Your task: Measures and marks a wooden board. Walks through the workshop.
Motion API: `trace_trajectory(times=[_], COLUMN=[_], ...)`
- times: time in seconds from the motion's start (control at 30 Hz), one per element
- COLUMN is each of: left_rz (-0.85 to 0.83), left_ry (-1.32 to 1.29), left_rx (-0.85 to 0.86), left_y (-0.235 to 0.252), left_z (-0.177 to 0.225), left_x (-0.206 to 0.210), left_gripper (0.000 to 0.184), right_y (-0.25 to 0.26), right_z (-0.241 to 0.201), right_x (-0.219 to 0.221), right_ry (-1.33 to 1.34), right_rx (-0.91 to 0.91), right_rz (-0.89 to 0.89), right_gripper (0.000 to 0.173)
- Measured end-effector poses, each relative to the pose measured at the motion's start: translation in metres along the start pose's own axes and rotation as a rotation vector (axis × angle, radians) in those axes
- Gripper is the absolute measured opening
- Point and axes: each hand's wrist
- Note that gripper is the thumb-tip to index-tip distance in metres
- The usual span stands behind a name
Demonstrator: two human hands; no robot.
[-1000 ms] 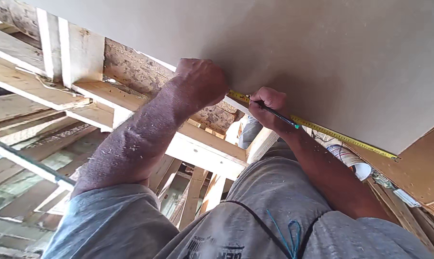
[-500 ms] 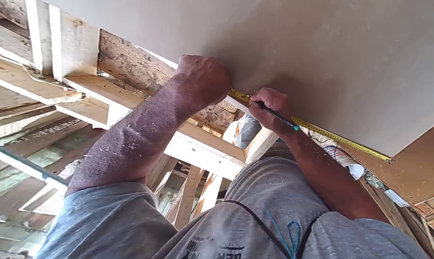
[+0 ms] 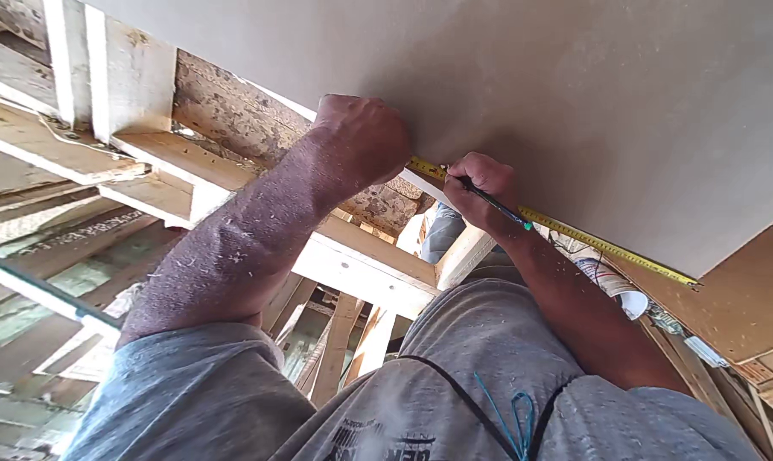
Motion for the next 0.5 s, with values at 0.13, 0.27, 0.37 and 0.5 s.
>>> trace_trajectory(times=[0.13,0.27,0.37,0.5], left_rz=[0.004,0.03,0.067,-0.109], left_ry=[-0.007,-0.029,-0.168,-0.45], left_rx=[0.005,0.084,0.345,0.465], left_y=[0.0,-0.003,-0.015,-0.037], left_z=[0.0,-0.01,-0.027,-0.013], left_x=[0.0,0.002,0.021,0.062], left_gripper=[0.041,0.041,0.04,0.048], right_y=[0.0,-0.003,-0.025,-0.091], right_z=[-0.001,-0.012,-0.022,-0.026], right_x=[0.002,-0.018,-0.083,-0.208], right_ry=[-0.018,0.186,0.217,-0.218], right_rx=[0.024,0.088,-0.011,0.061], right_rz=[0.045,0.194,0.315,0.558], right_gripper=[0.004,0.005,0.025,0.025])
Point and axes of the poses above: each hand's wrist, its own y-axis towards the middle knuckle, its own x-axis out of the palm, z = x × y, and after that the axes turned 5 degrees about x, right-handed
